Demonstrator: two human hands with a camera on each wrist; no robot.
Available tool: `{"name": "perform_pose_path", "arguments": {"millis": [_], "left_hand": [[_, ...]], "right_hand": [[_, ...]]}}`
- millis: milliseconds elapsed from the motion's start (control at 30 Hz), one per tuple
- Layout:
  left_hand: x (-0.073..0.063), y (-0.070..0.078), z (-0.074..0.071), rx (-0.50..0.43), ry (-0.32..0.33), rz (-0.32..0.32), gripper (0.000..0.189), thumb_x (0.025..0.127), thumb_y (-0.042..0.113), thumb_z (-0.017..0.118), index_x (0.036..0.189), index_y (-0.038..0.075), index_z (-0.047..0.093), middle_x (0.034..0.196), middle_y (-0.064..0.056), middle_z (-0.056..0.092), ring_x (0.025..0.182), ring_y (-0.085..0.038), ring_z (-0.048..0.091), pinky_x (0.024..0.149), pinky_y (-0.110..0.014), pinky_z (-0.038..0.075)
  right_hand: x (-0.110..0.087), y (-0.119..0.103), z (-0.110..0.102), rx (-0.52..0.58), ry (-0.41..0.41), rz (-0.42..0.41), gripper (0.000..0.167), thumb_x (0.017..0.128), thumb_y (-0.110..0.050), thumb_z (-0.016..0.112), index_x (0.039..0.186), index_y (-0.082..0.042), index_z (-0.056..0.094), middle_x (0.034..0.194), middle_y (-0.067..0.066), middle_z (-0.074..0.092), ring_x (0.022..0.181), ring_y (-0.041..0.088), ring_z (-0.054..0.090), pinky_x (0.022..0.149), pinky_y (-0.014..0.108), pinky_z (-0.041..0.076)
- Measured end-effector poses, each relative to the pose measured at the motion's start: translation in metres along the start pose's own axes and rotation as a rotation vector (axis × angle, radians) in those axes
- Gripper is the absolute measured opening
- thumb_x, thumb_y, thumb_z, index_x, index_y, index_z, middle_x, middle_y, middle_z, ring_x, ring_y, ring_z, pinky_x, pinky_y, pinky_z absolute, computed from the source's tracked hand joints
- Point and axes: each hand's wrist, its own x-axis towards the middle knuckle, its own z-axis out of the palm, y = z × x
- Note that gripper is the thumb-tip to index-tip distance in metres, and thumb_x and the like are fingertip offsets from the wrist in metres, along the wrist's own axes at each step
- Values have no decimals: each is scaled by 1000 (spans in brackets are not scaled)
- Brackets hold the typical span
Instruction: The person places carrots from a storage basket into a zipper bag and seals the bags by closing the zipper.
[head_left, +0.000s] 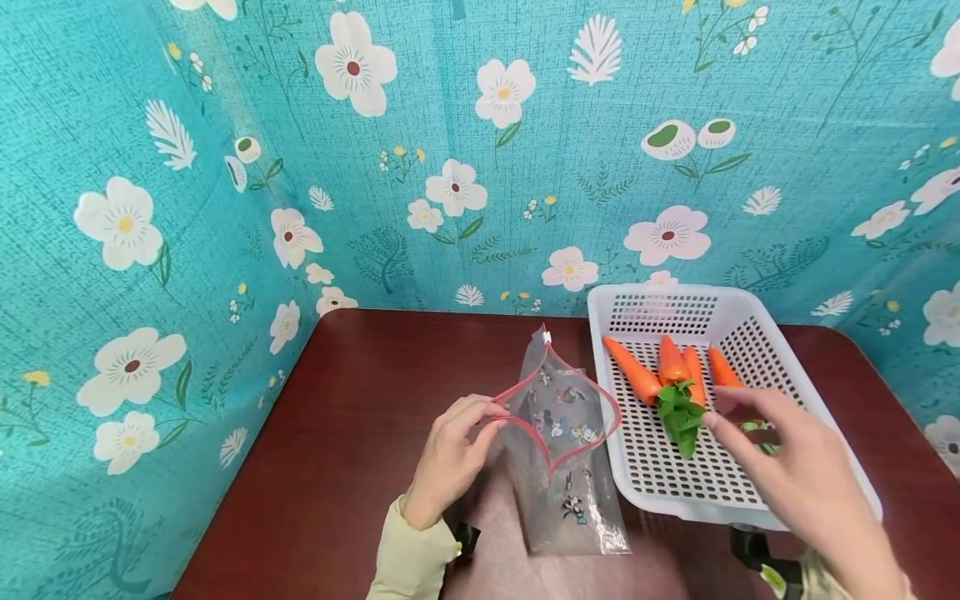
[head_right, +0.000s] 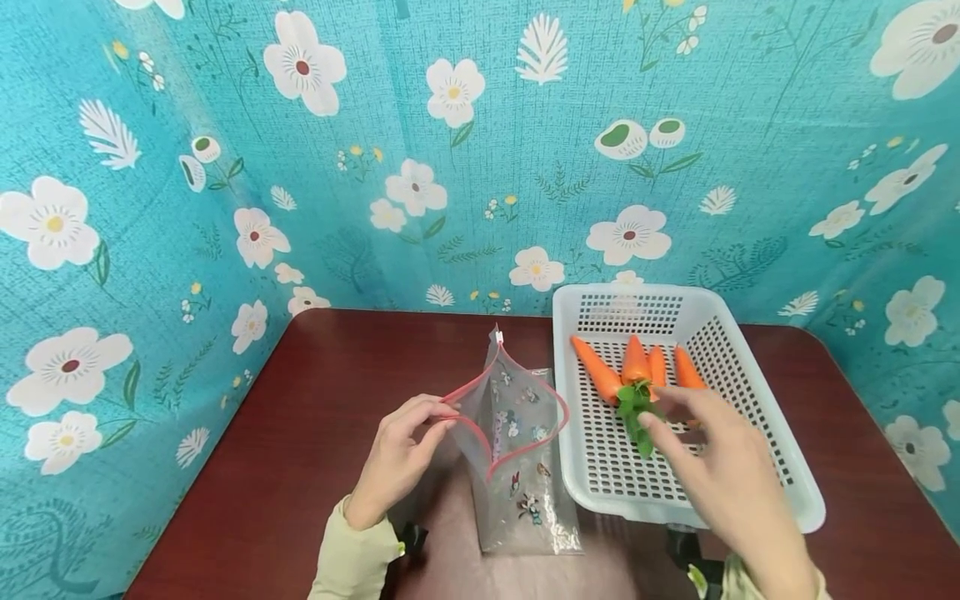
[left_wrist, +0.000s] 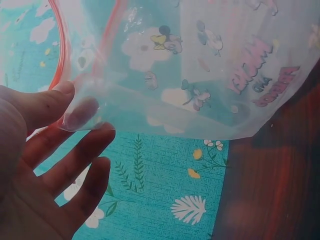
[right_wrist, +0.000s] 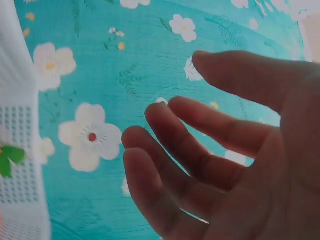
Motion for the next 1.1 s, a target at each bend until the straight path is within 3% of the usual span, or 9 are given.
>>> {"name": "perform_pose_path", "arguments": {"millis": [167,233,300,367,433,633,767,933,1100], "left_hand": [[2,0,-1,13,-4,3,13,87,11,70,100,14,69,98,3,68,95,-11,62,78,-26,54],[2,0,-2,15,-9,1,13,87,11,71,100,14,69,98,3,68,94,-11,62,78,-25,54],[2,0,-2,20,-12,1,13,87,12,71,100,14,69,98,3,67,94,-10,62,79,-25,54],[2,-1,-1,21,-12,8,13,87,12,71,99,14,69,98,3,67,94,-11,62,79,-25,54],[2,-1,-1,20,-11,11,13,87,12,71,99,14,69,98,3,67,94,-11,62,79,-25,54],[2,1,2,20,2,9,13,87,12,71,99,13,69,97,2,67,91,-9,62,78,-24,54],[1,3,3,23,14,15,12,87,11,71,98,13,69,97,2,67,90,-9,63,77,-23,53],[-1,4,2,-6,6,-18,13,87,10,71,99,14,68,99,1,67,86,-9,63,73,-20,54],[-2,4,3,-28,-29,-48,13,87,11,71,100,15,68,99,2,67,85,-8,63,73,-20,54]], "right_hand": [[20,6,-25,-100,-28,32,35,87,-26,72,114,-4,64,102,16,65,80,-22,39,59,2,37],[29,7,-32,-128,-44,36,37,89,-28,70,115,-3,63,106,19,64,81,-11,49,59,8,41],[38,7,-37,-148,-66,49,39,91,-30,67,118,-2,61,108,21,63,83,9,59,64,23,49],[48,7,-41,-163,-98,71,42,92,-33,64,120,-2,59,107,22,63,83,29,61,64,36,49],[57,8,-44,-166,-127,96,46,93,-37,62,122,-2,58,106,22,63,84,35,62,62,42,46],[86,22,-40,-108,-242,173,61,95,-52,50,129,-2,51,110,25,62,90,35,61,59,30,43],[105,36,-32,-52,-377,196,66,96,-52,47,133,3,45,120,31,56,91,35,63,60,33,50],[128,47,-19,35,-550,213,66,98,-49,47,136,6,40,119,31,56,82,21,65,67,35,55],[144,55,-7,19,-637,231,69,98,-48,48,134,10,40,120,35,55,84,22,65,70,39,56]]}}
